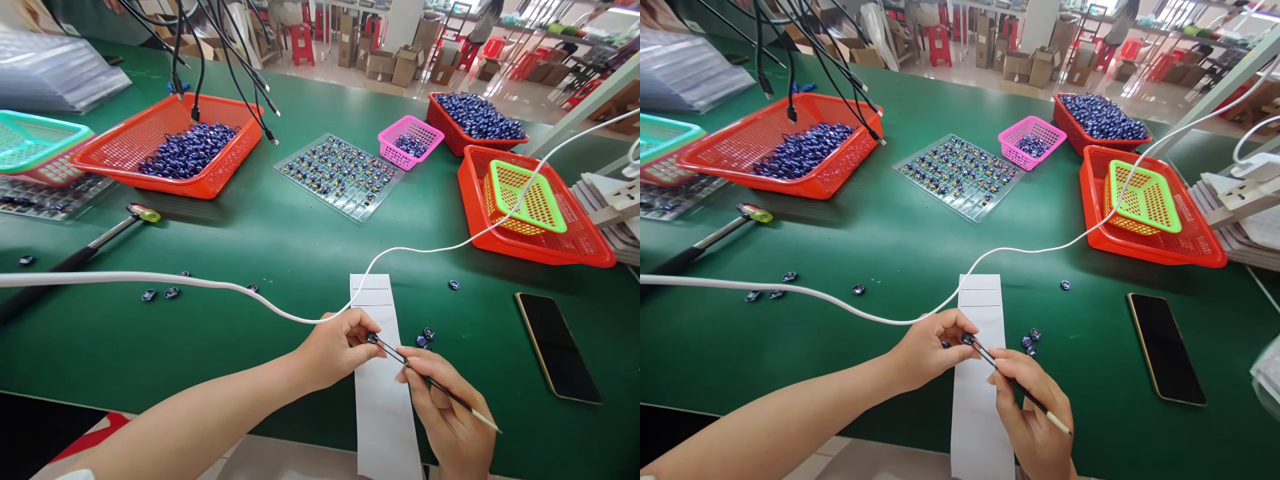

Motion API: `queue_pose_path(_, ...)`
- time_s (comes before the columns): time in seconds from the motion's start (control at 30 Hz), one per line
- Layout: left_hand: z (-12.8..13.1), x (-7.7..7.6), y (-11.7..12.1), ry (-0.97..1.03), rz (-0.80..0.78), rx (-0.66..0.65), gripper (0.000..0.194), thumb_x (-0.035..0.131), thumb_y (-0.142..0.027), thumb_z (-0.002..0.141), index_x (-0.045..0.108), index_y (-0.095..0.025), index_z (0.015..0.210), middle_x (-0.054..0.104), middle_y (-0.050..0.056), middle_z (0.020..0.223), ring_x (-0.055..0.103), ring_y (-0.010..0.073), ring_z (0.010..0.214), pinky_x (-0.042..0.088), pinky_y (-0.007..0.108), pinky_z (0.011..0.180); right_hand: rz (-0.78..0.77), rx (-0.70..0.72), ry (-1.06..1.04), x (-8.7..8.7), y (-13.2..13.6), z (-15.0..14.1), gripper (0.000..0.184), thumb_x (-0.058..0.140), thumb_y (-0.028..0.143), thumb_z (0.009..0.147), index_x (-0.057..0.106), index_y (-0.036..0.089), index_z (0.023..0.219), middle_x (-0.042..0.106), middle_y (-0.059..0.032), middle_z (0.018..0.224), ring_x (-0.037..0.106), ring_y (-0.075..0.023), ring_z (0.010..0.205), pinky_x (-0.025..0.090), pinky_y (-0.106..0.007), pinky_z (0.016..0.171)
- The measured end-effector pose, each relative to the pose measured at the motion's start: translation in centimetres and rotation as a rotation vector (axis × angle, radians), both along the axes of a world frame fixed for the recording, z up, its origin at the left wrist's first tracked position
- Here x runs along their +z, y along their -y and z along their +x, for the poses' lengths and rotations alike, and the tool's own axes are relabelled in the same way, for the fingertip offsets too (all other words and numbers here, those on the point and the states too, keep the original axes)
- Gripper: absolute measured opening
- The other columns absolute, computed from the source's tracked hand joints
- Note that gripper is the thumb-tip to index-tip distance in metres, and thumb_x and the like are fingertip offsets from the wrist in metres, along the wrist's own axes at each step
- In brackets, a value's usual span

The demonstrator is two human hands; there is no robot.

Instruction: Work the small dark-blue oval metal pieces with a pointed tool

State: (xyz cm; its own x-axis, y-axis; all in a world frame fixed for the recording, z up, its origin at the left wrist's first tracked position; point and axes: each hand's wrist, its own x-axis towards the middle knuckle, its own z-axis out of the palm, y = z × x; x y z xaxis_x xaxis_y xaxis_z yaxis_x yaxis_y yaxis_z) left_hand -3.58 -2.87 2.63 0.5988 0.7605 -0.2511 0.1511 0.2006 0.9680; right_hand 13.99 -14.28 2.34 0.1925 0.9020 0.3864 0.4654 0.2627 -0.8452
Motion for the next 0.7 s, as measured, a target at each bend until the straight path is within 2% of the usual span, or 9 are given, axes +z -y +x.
queue_pose_path(0.13, -0.05, 0.26, -0.07, -0.006, -0.002, -0.006, 0.018, 0.071, -0.019, 0.076, 0.060, -0.017, 0.090, 0.078, 0.006, 0.081, 0.075, 0.0195, 0.077, 0.056, 0.028, 0.070, -0.013, -0.063, 0.021, -0.14, 0.20, 0.02, 0.027, 0.065, 0.007, 0.086, 0.067, 0.022, 0.108, 0.075, -0.0030, 0.096, 0.071, -0.0209, 0.097, 0.059, -0.033, 0.087)
queue_pose_path(0.27, -0.14, 0.28, -0.04, -0.053, 0.030, -0.009, 0.022, 0.075, -0.025, 0.074, 0.062, -0.017, 0.090, 0.077, 0.005, 0.082, 0.073, 0.0192, 0.076, 0.055, 0.030, 0.071, -0.022, -0.094, 0.021, -0.16, 0.35, -0.10, 0.027, 0.064, 0.007, 0.087, 0.067, 0.023, 0.109, 0.075, -0.0028, 0.099, 0.073, -0.0198, 0.087, 0.060, -0.034, 0.083)
queue_pose_path(0.57, -0.17, 0.26, -0.05, -0.090, 0.052, -0.010, 0.026, 0.078, -0.031, 0.072, 0.064, -0.018, 0.089, 0.076, 0.005, 0.082, 0.070, 0.0185, 0.073, 0.053, 0.031, 0.072, 0.028, -0.084, 0.008, -0.05, 0.46, -0.25, 0.030, 0.063, 0.003, 0.086, 0.068, 0.021, 0.109, 0.074, -0.0043, 0.105, 0.073, -0.0184, 0.082, 0.060, -0.035, 0.080)
queue_pose_path(0.7, -0.20, 0.23, 0.02, -0.075, 0.066, -0.015, 0.026, 0.077, -0.033, 0.073, 0.063, -0.018, 0.090, 0.076, 0.006, 0.082, 0.071, 0.0194, 0.074, 0.054, 0.031, 0.073, 0.017, -0.056, 0.047, 0.02, 0.40, -0.16, 0.028, 0.063, 0.004, 0.086, 0.067, 0.021, 0.108, 0.075, -0.0025, 0.099, 0.073, -0.0186, 0.085, 0.059, -0.034, 0.083)
